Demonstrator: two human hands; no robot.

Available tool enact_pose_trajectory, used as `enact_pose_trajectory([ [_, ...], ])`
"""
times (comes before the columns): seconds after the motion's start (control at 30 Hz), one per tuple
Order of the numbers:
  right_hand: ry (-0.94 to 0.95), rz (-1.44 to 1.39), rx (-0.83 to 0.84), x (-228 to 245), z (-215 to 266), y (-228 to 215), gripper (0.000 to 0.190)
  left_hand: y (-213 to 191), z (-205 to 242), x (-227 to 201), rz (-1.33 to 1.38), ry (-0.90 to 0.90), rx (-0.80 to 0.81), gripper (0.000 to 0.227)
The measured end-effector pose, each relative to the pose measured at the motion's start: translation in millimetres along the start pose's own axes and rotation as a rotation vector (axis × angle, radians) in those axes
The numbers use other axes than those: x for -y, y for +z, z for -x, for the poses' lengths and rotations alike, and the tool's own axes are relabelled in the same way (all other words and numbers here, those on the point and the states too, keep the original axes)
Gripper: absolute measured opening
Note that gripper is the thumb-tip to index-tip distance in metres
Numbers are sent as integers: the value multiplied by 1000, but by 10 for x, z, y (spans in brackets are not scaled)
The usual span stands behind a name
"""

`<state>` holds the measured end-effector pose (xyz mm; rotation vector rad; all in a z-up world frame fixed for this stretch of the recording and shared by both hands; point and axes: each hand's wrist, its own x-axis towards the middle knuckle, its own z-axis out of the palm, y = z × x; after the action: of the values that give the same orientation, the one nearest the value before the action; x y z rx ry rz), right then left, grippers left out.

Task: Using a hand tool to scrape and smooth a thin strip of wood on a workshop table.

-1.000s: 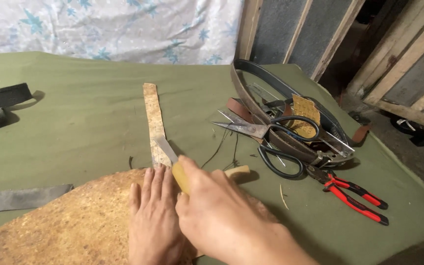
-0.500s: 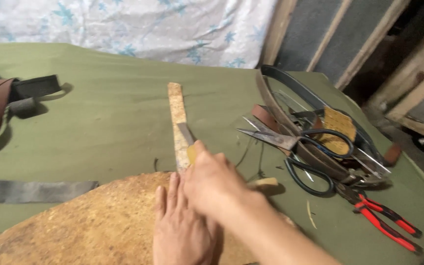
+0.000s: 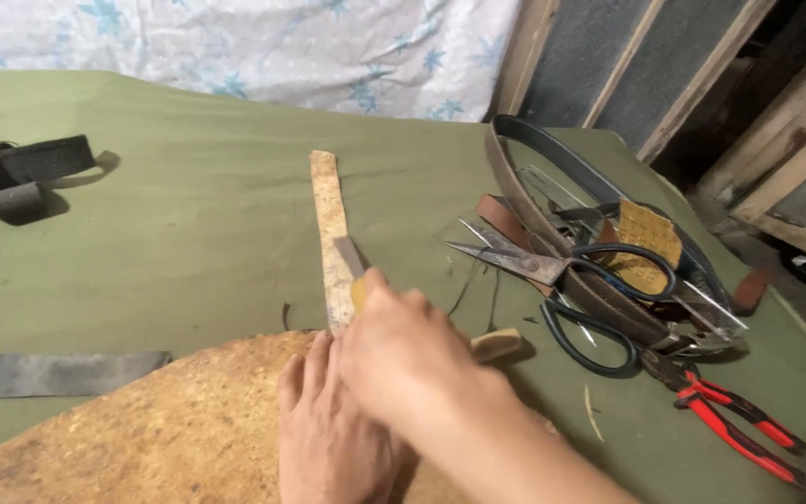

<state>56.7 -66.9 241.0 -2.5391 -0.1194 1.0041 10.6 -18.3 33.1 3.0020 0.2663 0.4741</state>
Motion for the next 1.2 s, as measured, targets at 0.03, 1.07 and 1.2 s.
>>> enact_pose_trajectory([
  [0.03, 17, 16, -40, 58, -75, -7, 33, -69, -16, -20, 127, -18, -44, 77],
  [1.07, 62, 110, -102, 309, -379, -100, 60, 46, -17, -48, 240, -112, -199, 66],
  [1.2, -10, 35, -76, 174, -212, -62, 57, 229, 29, 35, 280, -103, -111, 62],
])
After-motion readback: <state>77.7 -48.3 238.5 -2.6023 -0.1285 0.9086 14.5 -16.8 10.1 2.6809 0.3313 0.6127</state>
